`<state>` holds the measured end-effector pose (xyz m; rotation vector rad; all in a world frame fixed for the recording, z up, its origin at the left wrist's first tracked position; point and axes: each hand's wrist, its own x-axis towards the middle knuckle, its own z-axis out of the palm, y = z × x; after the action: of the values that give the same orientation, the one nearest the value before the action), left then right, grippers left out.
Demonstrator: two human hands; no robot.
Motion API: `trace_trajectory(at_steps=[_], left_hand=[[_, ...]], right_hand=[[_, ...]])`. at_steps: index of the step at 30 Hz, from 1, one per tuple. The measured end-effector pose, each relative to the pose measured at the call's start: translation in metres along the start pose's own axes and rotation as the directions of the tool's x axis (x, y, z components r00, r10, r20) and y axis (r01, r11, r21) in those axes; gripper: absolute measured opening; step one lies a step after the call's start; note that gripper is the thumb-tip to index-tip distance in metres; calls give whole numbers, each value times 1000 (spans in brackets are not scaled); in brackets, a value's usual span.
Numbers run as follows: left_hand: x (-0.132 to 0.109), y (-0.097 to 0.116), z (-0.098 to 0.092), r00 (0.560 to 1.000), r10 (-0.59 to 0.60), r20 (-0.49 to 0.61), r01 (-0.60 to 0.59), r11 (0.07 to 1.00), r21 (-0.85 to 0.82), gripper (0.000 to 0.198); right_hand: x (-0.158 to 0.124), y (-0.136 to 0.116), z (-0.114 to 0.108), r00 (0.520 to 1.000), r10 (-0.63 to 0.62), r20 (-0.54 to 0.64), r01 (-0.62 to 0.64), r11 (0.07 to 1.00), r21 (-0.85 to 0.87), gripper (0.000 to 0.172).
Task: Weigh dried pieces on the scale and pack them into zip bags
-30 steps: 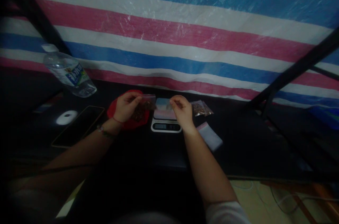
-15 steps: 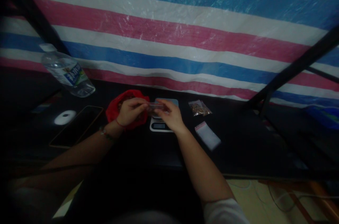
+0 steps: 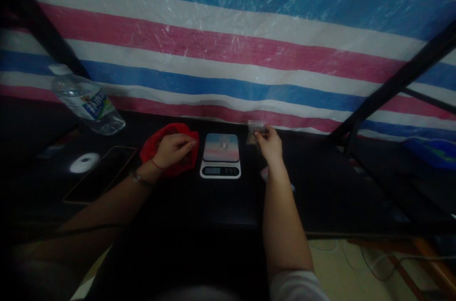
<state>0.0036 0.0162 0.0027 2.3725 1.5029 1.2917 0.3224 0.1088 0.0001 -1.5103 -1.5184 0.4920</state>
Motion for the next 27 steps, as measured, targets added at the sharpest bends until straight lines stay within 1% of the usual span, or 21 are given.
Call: trace_trajectory(at_steps=[2,4,6,8,10,12,13,16,18,20,21,24,27], left_hand=[[0,-1,1,999,22,24,-22,1000,22,32],[0,-2,1,999,31,41,-32,999,31,32],[0,-5,1,999,27,41,-29,999,40,31],[1,-8,1,999,13,41,-16,998,57,30],[1,-12,1,999,4,40,-7,997,73,30],[1,-15,1,999,7,43,-11,997,78,31],[1,-16,1,999,12,46,-15,997,77,31],[1,-16,1,998,21,62,-26,997,76,30],[1,-15,1,997,23,72,-28,997,74,30],[1,-13,1,996,26,81,-32,997,77,30],[1,-13,1,996,28,88,-36,996,81,30],[0,-12,3,992,49,113,-58,995,85,30],[0,-10,4,989,77,126,-86,994,72,31]], right_hand=[[6,14,-4,996,70,58,-62,990,-124,55],[8,22,-4,988,89,124,-67,983,-173,53],[8,25,-3,988,80,131,-46,969,-243,54],[9,24,-5,992,73,106,-29,930,-368,54],[9,20,-12,990,91,108,-29,880,-475,49],[6,12,-24,978,134,160,-28,845,-534,45],[2,8,-31,966,155,205,-16,832,-554,43],[-19,-4,-51,908,186,376,89,791,-605,39],[-41,-8,-59,876,180,448,183,735,-653,39],[-64,-7,-64,875,198,443,229,637,-736,40],[-76,-5,-64,873,202,445,247,602,-759,39],[-104,5,-64,856,213,471,293,551,-781,32],[-120,12,-65,869,187,458,306,523,-796,30]])
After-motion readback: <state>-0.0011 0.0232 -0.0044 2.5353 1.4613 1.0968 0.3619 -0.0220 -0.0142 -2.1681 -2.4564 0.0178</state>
